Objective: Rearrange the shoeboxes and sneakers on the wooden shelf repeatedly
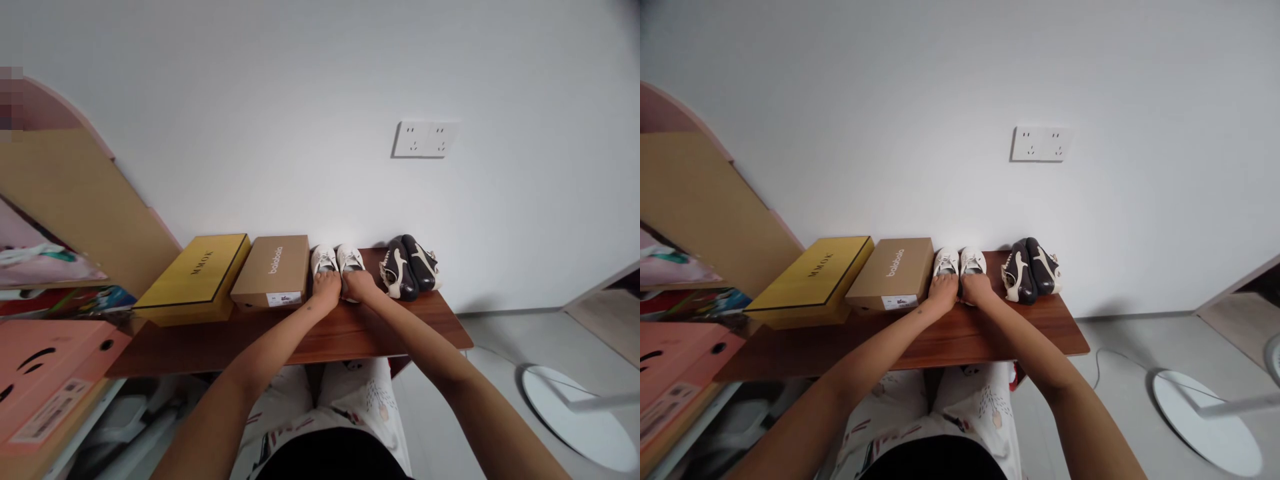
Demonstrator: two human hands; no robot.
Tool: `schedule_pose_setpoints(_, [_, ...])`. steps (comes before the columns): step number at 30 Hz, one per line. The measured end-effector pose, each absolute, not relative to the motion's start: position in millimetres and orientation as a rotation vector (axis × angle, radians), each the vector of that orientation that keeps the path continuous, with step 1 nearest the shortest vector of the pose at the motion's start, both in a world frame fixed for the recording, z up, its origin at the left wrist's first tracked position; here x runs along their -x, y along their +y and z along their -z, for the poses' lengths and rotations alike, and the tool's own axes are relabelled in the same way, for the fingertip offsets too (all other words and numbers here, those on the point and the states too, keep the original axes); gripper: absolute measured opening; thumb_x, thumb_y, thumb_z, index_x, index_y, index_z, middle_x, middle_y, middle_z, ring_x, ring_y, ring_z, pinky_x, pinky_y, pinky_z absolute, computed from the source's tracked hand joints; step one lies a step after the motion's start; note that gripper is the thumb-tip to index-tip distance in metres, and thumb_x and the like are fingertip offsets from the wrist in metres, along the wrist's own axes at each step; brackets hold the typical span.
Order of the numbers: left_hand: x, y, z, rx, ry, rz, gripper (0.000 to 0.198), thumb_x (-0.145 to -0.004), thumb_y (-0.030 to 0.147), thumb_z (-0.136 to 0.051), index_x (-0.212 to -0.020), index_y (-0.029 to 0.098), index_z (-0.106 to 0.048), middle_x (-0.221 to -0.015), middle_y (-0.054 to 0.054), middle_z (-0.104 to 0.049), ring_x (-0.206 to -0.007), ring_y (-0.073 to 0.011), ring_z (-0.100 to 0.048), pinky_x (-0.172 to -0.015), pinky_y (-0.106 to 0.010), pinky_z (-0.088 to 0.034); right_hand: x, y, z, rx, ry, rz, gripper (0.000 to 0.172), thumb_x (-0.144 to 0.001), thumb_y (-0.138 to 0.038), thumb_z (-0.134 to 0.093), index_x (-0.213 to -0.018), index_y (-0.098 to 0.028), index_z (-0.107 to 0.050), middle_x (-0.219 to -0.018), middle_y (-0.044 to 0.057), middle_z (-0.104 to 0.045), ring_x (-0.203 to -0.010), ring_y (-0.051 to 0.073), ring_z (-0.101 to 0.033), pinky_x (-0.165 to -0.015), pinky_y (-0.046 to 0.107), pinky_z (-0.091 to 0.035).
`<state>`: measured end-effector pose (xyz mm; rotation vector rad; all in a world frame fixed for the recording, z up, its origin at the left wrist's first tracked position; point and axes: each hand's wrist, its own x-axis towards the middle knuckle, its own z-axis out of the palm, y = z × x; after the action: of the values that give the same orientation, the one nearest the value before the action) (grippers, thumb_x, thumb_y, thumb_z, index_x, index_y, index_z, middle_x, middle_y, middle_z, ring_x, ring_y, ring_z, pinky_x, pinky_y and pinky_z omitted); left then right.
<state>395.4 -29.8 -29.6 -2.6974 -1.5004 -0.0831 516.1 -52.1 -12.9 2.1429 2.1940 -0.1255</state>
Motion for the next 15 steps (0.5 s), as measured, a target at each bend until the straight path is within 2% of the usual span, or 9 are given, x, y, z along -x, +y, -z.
schedule_pose_setpoints(5, [-387.5,-37.2,25.7,2.64,-1.477,0.175,0.033,-0.087,0.024,-0.066,-0.116,0.01,-0.06,-0.112,-0.019,-0.065,-0.114,-0.0323,-0.058,-0.097,-0.041,-0.041,-519.3,-65.5,13.6,-2.19,2.288,-0.053,0.055,-0.078,-0.045,-0.077,-0.12,-0.013,-0.063,-0.125,0.021,-0.065,-0.115,0.032,-0.062,-0.095,0.039,-0.047])
schedule_pose_setpoints(8, [-390.0,-44.6,18.6,2.646,-1.392,0.345,0.043,-0.088,0.026,-0.064,-0.128,0.012,-0.055,-0.12,-0.018,-0.062,-0.119,-0.0335,-0.055,-0.102,-0.044,-0.039,-544.3,-80.3,9.6,-2.329,2.338,-0.107,0.05,-0.087,-0.05,-0.066,-0.124,-0.016,-0.061,-0.13,0.018,-0.061,-0.118,0.031,-0.057,-0.1,0.042,-0.044])
schedule_pose_setpoints(11, [-407.0,-53.4,12.5,2.787,-1.26,0.565,0.055,-0.09,0.027,-0.062,-0.141,0.017,-0.045,-0.136,-0.017,-0.055,-0.128,-0.0308,-0.049,-0.109,-0.042,-0.036,-593.8,-99.6,6.8,-2.517,2.304,-0.118,0.044,-0.095,-0.046,-0.055,-0.127,-0.017,-0.06,-0.132,0.016,-0.059,-0.12,0.028,-0.055,-0.103,0.039,-0.041])
schedule_pose_setpoints(15, [-454.3,-63.5,20.6,3.068,-1.293,0.726,0.058,-0.09,0.031,-0.063,-0.142,0.017,-0.043,-0.141,-0.016,-0.052,-0.133,-0.0266,-0.048,-0.111,-0.038,-0.036,-673.3,-124.0,12.6,-2.819,1.937,-0.176,0.05,-0.095,-0.045,-0.054,-0.132,-0.012,-0.057,-0.137,0.02,-0.056,-0.125,0.031,-0.053,-0.105,0.038,-0.039])
